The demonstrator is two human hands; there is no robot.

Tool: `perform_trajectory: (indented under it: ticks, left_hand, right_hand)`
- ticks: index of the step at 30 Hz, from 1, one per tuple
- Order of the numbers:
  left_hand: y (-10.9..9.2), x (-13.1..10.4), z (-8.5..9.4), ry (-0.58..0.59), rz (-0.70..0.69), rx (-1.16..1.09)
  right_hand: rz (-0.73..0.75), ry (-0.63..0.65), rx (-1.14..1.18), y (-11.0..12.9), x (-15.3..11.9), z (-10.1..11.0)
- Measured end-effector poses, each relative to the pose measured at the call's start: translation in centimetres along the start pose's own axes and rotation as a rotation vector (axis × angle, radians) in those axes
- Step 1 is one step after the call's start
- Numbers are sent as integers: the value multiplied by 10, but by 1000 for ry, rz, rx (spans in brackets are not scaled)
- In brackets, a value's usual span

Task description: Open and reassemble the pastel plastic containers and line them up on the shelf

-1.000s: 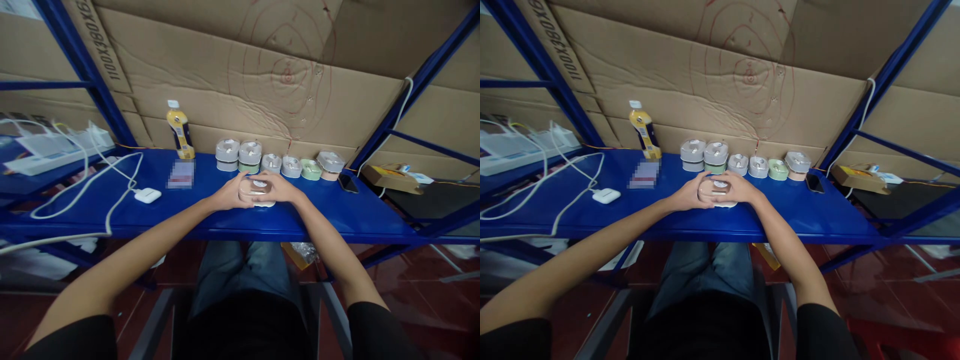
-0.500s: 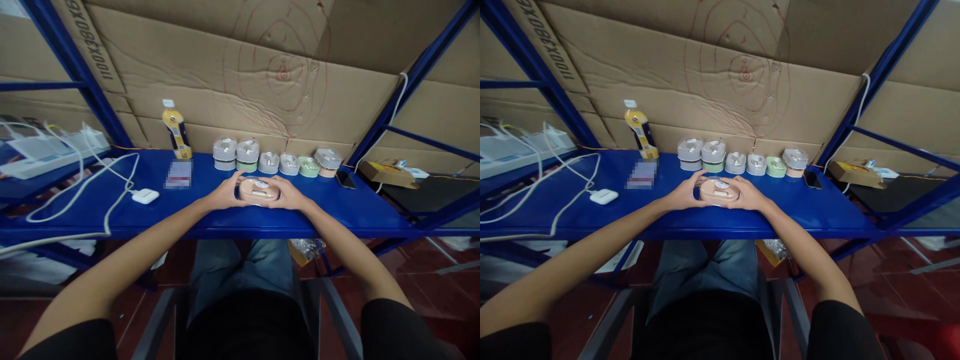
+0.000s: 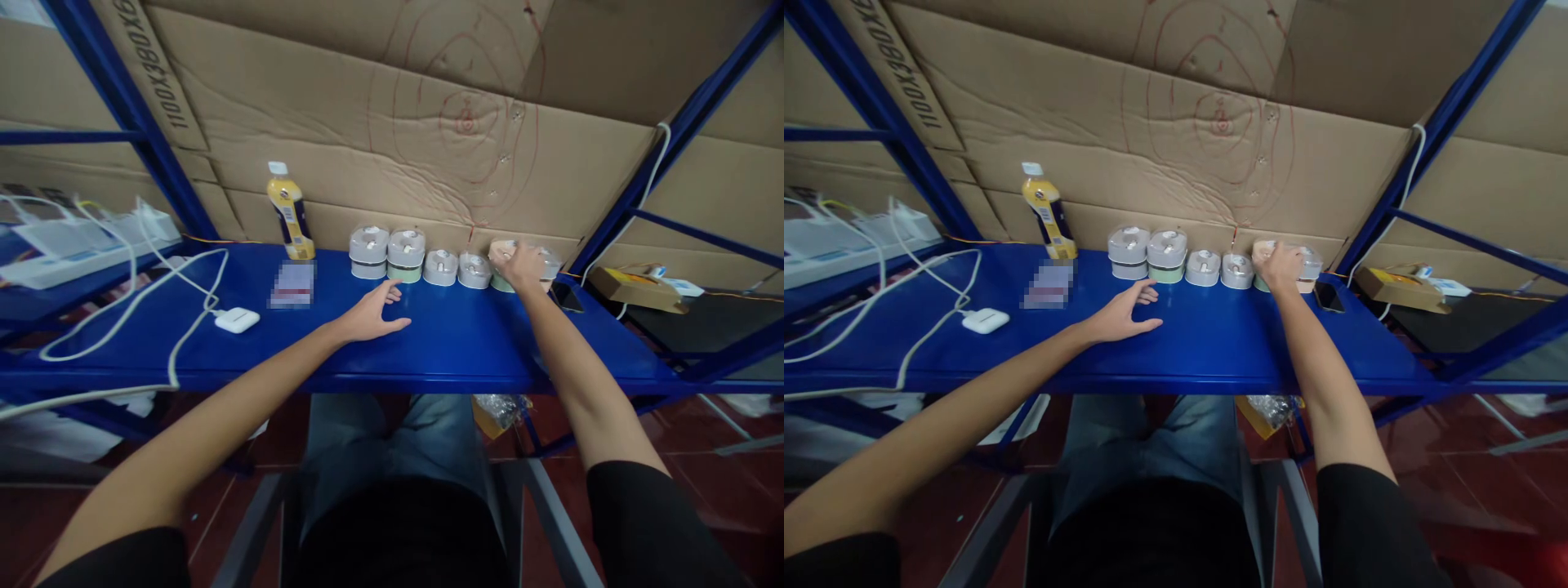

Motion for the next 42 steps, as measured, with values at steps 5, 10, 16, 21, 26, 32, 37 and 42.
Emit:
perform_trajectory:
  ticks: [5,10,16,21,26,32,37,42]
  left_hand:
    - [-1,0,-1,21,15,39]
    - [-2,0,-1,41,44,49]
    - [0,0,-1,26,25,59]
    - [-1,-2,0,26,16,44]
    - [-3,-2,0,10,13,36]
    - [-1,0,-1,2,13,-26]
    - [2,2,0,32,-11,-112]
    - [0,1,2,74,-54,-143]
  right_hand:
    - [-12,-5,-76,11,-9,-11]
    - [116,-110,-120,25,-20,1]
    - [729,94,64,117,-46,-12]
    - [788,273,50,161,-71,-39]
    - [889,221,139,151,-115,-11]
    - [702,169,362,131,-148,39]
    - [609,440,335,146,-140,26]
    - [1079,534,570,178,-144,25]
Point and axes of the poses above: each hand's wrist, its own x-axis towards the middle knuckle, its own z-axis out of the back of the hand, y = z × x, the point moved 6 cm from there along x, towards the middle knuckle, and after that the axes turned 12 degrees about z, right-handed, at the moved point
